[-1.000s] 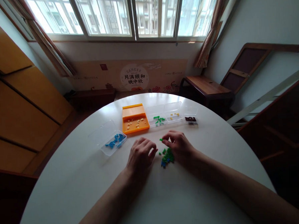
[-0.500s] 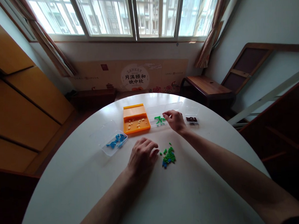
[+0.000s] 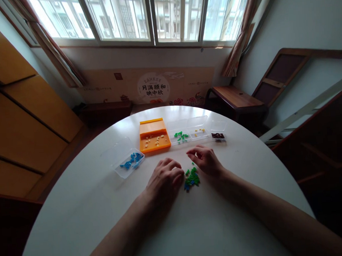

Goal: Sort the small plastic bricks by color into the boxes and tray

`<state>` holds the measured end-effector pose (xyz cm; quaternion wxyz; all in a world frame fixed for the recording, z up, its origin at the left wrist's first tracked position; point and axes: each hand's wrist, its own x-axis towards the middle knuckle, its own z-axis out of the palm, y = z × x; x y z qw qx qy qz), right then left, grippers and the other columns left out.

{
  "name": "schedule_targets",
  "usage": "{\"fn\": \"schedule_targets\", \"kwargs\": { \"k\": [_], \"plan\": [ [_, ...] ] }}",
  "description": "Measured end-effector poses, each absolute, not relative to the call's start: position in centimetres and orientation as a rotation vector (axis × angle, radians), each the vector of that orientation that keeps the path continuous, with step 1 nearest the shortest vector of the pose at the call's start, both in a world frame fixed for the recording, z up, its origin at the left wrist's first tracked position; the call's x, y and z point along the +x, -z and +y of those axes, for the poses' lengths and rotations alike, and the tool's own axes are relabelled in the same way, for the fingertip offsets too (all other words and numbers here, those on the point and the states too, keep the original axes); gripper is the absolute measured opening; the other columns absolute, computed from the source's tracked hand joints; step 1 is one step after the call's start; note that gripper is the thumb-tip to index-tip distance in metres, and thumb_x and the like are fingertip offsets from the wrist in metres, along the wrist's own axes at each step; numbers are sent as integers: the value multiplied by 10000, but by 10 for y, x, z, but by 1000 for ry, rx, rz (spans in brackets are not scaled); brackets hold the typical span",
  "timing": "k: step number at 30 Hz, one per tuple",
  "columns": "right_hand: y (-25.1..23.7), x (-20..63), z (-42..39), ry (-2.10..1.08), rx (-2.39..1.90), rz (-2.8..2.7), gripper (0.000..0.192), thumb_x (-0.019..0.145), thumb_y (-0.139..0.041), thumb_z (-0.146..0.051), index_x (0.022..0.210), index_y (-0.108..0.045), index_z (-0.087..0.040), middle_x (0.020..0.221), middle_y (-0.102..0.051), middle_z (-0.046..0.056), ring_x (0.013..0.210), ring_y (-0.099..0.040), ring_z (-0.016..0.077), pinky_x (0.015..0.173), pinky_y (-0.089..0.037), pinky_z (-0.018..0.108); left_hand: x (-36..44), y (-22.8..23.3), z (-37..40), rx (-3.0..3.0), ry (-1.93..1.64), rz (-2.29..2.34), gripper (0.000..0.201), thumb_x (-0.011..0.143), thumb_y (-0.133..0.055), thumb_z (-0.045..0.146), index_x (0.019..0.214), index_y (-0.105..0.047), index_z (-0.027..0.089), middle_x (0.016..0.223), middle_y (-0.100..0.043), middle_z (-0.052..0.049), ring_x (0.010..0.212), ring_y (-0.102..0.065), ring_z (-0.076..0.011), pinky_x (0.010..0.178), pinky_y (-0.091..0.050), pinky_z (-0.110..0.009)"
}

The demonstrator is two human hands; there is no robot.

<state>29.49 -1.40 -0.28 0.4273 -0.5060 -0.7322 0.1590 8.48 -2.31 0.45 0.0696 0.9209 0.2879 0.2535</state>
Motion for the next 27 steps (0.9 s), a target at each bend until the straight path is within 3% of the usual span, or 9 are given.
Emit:
{"fn": "schedule_targets", "kwargs": {
  "k": [9, 17, 27],
  "plan": [
    [3, 287, -29, -510, -1206, -1857, 119, 846, -605, -213, 840, -720, -183, 741, -631, 12, 617, -554, 108, 623, -434, 227, 86, -2, -22, 2781, -807, 920, 146, 918, -501, 184, 822, -610, 198, 897, -659, -34, 899, -520, -185, 824, -402, -339],
    [5, 288, -30, -525, -1250, -1840, 134, 846, -595, -226, 839, -721, -181, 735, -625, 11, 610, -561, 108, 618, -442, 229, 88, -4, -23, 2776, -793, 933, 86, 841, -570, 157, 826, -638, 208, 903, -655, -37, 879, -526, -186, 829, -414, -352],
    [3, 285, -34, -541, -1226, -1876, 123, 854, -596, -212, 827, -714, -191, 763, -634, 14, 673, -592, 120, 671, -443, 233, 86, 1, -20, 2806, -804, 890, 116, 914, -523, 193, 843, -615, 200, 919, -654, -36, 906, -517, -184, 825, -397, -340]
  ]
}}
